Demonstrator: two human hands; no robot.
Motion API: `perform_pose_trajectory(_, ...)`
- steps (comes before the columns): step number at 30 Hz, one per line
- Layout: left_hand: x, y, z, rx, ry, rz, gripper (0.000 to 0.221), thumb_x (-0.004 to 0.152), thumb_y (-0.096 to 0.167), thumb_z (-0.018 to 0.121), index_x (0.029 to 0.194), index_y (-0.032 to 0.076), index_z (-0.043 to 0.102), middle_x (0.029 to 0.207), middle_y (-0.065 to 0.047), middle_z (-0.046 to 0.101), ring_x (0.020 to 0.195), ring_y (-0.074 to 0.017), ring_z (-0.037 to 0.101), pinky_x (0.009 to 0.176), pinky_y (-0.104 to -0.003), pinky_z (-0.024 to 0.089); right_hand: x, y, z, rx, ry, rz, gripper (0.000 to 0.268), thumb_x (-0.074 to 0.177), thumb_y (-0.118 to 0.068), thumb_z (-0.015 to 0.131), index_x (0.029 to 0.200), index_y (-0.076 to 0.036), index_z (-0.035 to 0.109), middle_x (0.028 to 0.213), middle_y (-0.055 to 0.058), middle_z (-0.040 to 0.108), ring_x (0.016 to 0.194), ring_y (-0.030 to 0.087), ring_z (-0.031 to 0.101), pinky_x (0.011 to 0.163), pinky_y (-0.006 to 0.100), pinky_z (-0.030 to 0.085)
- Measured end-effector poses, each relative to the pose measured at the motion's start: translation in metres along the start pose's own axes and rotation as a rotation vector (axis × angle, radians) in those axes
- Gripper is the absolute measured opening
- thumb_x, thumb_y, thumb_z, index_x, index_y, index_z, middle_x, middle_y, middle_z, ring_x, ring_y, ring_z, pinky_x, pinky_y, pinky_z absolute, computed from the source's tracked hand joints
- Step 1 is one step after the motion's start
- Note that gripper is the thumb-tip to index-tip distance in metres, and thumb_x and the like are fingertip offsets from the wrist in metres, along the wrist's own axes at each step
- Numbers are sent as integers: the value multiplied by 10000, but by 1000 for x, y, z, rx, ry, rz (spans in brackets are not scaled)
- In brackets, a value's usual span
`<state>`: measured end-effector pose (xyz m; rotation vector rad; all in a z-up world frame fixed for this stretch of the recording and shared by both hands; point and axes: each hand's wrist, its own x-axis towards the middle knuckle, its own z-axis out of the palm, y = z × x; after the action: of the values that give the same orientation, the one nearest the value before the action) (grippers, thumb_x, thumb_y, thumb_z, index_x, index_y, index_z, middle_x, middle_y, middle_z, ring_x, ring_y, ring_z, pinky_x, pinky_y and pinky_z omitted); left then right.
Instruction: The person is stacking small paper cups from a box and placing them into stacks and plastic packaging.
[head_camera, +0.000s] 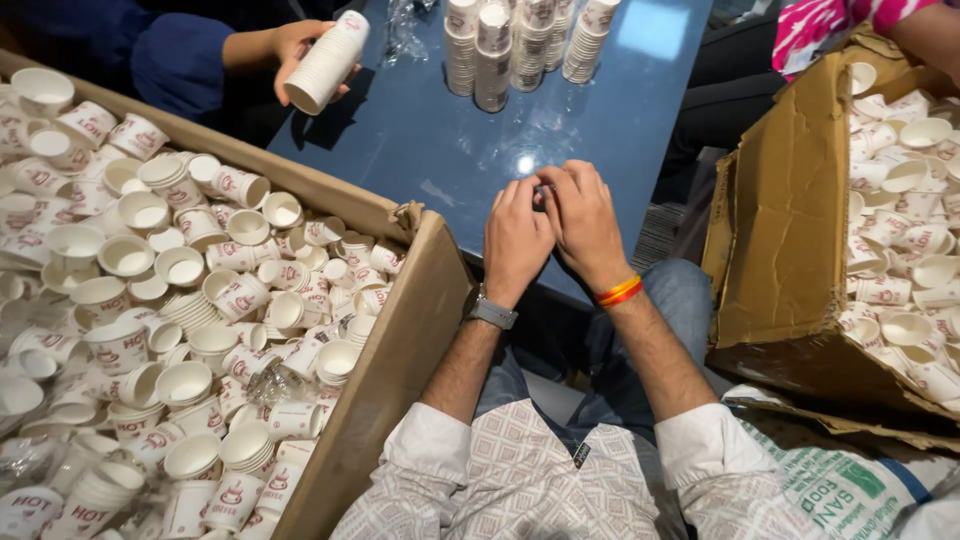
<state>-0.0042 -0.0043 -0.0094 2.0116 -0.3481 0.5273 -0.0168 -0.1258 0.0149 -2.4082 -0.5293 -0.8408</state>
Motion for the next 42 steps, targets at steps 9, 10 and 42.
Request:
perform_pose_trajectory(9, -5, 2, -4, -46, 13, -40, 263, 872, 38, 579, 1123, 74, 648, 1010, -113, 670, 977, -329, 640, 844, -449, 521, 50, -138, -10, 259, -118, -242, 237, 925, -112, 732, 1149, -108, 653, 1087, 78, 695, 1064, 287, 681, 953, 417, 537)
perform_pose_trajectory(10, -6, 1, -2, -42, 17, -35, 263, 872, 38, 579, 1123, 74, 648, 1010, -113, 670, 977, -329, 640, 844, -449, 521, 56, -152, 13, 261, -113, -247, 237, 925, -112, 732, 1149, -108, 653, 1087, 78, 695, 1064, 287, 681, 953, 417, 537)
perform_pose_trajectory(42, -15, -22, -2, -623, 1, -159, 336, 983, 201, 527, 1284, 54, 555, 1182, -50, 629, 1101, -202, 638, 920, -371, 530, 62, -128, -11, 475, -192, 166, 280, 912, -135, 815, 1167, -95, 706, 977, 44, 807, 818, 153, 805, 920, 375, 490)
